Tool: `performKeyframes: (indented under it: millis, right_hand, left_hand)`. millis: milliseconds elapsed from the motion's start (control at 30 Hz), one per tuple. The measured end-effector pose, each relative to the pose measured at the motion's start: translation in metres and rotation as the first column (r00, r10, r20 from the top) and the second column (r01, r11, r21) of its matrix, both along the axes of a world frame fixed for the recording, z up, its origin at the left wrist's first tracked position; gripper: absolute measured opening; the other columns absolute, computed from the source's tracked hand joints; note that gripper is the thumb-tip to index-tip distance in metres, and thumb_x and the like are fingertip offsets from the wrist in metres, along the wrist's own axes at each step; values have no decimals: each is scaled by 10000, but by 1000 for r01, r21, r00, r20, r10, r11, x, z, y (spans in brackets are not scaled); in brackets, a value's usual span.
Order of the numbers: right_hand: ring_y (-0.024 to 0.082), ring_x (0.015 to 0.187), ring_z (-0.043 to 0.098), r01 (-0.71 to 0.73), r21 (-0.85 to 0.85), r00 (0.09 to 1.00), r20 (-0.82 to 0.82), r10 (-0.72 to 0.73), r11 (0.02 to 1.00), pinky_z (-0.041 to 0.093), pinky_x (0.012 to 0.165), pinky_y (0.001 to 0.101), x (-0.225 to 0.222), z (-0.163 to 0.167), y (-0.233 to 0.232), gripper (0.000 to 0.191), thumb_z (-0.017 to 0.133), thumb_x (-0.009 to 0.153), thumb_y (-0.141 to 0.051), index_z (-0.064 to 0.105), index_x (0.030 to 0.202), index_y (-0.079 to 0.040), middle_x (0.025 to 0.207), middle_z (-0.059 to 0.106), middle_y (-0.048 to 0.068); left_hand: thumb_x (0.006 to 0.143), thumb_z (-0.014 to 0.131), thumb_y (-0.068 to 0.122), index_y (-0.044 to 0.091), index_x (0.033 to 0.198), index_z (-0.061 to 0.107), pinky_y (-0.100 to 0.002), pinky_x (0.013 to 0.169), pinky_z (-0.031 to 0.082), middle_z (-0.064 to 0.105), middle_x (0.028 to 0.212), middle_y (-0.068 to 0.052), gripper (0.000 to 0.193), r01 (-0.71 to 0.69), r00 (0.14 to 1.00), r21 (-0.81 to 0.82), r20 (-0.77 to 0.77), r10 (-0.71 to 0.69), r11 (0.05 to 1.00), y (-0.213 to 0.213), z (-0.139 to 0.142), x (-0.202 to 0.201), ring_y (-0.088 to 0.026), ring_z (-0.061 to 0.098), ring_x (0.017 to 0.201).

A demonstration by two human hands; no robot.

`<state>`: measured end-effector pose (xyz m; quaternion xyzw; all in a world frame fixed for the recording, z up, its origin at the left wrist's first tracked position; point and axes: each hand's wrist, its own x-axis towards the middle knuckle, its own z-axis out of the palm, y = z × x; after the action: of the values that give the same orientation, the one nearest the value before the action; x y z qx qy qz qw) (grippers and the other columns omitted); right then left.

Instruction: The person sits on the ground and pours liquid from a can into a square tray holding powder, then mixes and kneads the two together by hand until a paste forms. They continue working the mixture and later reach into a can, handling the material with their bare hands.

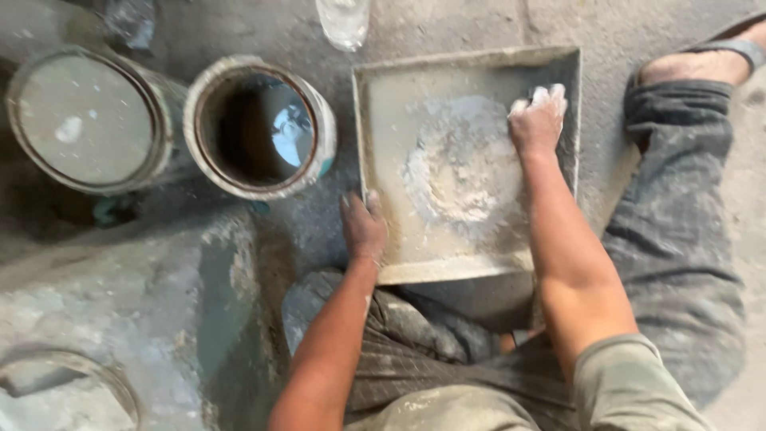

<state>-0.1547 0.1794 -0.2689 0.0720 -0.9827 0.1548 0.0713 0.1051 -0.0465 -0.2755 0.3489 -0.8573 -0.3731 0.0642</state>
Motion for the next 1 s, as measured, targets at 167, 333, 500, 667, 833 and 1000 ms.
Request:
performKeyframes:
  millis: [167, 333, 500, 667, 833, 1000]
  right_hand:
    - [578, 1333, 255, 117, 50, 988, 100, -121, 992, 201, 1097, 620, -8, -17, -85, 445, 565, 1011, -273, 602, 1140, 151, 1431, 356, 417]
    - [545, 1475, 10, 130, -313, 932, 361, -8, 941, -40, 1164, 580, 31, 2, -168, 493, 459, 1021, -259, 521, 1220, 187, 1586, 165, 413]
    - [453, 1509, 254, -402, 19, 846, 390, 364, 915, 164, 1265, 550, 76, 29, -182, 435, 503, 998, -250, 605, 1236, 100, 1486, 403, 344]
    - [404, 1369, 513, -406, -136, 772, 477, 419, 904, 377, 1250, 463, 89, 31, -158, 374, 512, 985, -253, 654, 1222, -1, 1360, 586, 263]
    - [506, 1308, 435, -524, -95, 850, 10, 527, 847, 316, 1151, 544, 62, 10, -187, 403, 640, 830, -199, 718, 1142, 44, 1357, 550, 324]
    - [471, 1376, 432, -711, 42, 697, 175, 695, 702, 338, 1224, 551, 114, -2, -167, 271, 630, 848, -152, 739, 1047, -4, 1376, 564, 268]
  left_hand:
    - [1043, 538, 407, -76, 1260, 527, -565, 1020, 435, 523, 1289, -393, 530, -18, 999, 41, 28, 17, 999, 0, -3, 0, -564, 516, 1179]
    - [1031, 517, 404, -91, 1289, 501, -571, 1023, 423, 502, 1334, -383, 558, -32, 997, 143, 75, 21, 989, 0, 10, -2, -560, 504, 1203]
    - [1047, 526, 388, -96, 1328, 496, -570, 1040, 406, 452, 1379, -419, 560, -53, 997, 111, 69, 46, 992, 1, 22, -7, -580, 474, 1235]
    - [1018, 522, 414, -69, 1302, 525, -547, 1101, 396, 498, 1380, -389, 561, -79, 990, 188, 126, 56, 979, 0, 19, -7, -553, 482, 1283]
    - [1067, 449, 443, -90, 1332, 531, -572, 1116, 346, 447, 1394, -448, 601, -50, 999, 128, 25, 47, 991, 0, 13, -2, -598, 434, 1293]
    - [1072, 434, 486, -95, 1310, 529, -573, 1110, 365, 452, 1384, -462, 635, -66, 998, 157, 31, 62, 985, 0, 13, -4, -604, 443, 1280]
